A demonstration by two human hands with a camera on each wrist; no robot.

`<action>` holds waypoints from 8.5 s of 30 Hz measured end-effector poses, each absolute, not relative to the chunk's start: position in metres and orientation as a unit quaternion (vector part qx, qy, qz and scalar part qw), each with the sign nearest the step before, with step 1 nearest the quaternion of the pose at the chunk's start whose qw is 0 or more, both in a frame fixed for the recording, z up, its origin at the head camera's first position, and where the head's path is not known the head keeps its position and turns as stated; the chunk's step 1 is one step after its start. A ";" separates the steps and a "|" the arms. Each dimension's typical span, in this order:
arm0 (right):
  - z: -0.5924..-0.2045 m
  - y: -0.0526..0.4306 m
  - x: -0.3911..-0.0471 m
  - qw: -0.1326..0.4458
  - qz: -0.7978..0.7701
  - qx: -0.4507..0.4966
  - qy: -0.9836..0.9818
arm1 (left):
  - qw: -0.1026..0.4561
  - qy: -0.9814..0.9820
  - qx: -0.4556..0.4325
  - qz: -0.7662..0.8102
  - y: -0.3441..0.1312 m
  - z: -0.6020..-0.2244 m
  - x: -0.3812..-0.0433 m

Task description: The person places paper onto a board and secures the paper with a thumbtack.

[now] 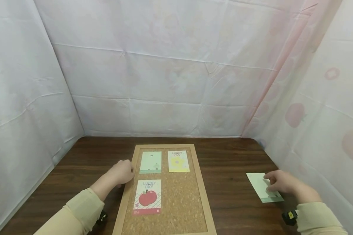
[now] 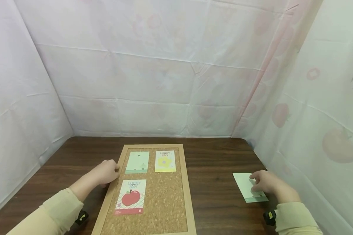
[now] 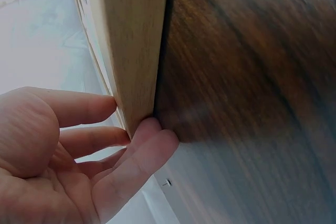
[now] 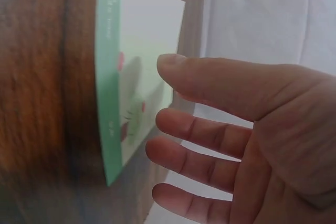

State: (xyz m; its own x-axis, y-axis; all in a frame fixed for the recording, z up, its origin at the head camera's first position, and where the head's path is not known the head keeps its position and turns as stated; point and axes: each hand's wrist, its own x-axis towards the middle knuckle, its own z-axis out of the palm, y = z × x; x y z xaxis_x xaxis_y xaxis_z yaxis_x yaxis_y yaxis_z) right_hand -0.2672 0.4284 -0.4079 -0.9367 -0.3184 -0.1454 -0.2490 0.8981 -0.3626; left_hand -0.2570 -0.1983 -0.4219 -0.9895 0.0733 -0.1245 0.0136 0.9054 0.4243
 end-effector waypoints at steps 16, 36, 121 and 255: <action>-0.418 0.404 -0.273 0.093 -0.154 -0.129 0.975 | 0.072 0.975 0.023 0.208 -0.196 -0.416 -0.253; -0.423 0.363 -0.281 0.084 -0.162 -0.137 0.973 | 0.066 0.978 0.026 0.194 -0.192 -0.421 -0.257; -0.422 0.372 -0.297 0.097 -0.228 -0.126 0.961 | 0.071 0.976 0.018 0.204 -0.194 -0.419 -0.255; -0.433 0.161 -0.241 0.192 -0.433 -0.219 0.853 | 0.058 0.976 0.035 0.207 -0.196 -0.420 -0.253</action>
